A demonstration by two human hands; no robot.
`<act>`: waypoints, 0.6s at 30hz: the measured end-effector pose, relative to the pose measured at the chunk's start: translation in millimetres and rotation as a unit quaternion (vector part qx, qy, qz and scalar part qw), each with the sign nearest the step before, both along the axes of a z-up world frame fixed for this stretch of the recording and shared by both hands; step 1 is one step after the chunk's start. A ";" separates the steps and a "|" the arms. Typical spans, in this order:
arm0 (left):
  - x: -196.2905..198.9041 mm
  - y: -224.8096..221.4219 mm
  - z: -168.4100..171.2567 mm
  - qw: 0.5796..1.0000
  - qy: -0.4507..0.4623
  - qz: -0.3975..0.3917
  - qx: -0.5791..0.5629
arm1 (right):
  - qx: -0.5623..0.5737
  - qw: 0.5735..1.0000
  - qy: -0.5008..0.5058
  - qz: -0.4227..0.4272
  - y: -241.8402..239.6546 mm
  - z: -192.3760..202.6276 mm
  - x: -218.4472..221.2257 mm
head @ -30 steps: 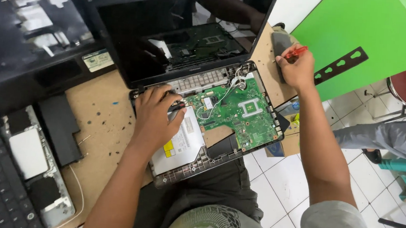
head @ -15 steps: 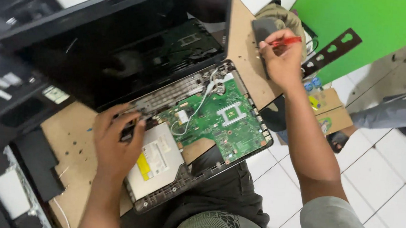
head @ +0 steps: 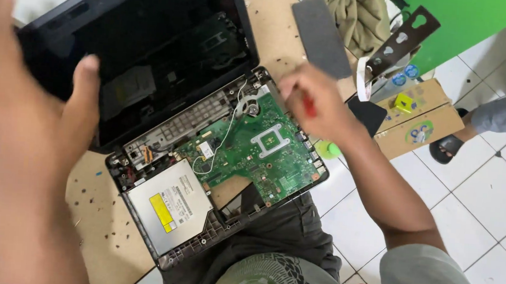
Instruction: Connecting internal ribbon cables and components to a laptop motherboard during a repair process.
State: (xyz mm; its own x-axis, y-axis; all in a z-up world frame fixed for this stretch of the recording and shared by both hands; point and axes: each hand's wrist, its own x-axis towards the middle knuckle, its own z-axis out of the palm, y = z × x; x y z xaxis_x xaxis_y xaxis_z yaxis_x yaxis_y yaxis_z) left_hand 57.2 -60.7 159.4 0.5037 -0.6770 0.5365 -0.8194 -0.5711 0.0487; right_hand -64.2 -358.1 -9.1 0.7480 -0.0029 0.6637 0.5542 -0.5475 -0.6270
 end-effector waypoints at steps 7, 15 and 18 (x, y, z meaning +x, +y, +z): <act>16.9 -20.5 -7.3 0.989 -0.130 0.053 0.041 | -0.015 0.995 0.095 0.019 30.7 -12.7 -13.2; -6.8 -25.5 -21.1 0.986 -0.128 -0.003 -0.102 | 0.011 0.993 0.115 -0.011 37.6 -17.5 -11.4; -9.6 -20.6 -24.8 0.989 -0.105 0.015 -0.100 | 0.009 0.994 0.105 -0.010 40.5 -13.5 -10.4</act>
State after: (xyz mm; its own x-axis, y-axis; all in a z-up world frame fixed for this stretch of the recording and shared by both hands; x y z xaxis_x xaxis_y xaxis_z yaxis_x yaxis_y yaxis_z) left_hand 47.6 -81.4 134.6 0.3851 -0.5326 0.7537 -0.8060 -0.5919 -0.0065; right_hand -74.6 -317.6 -22.6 0.8697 -0.0288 0.4927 0.3996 -0.5448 -0.7372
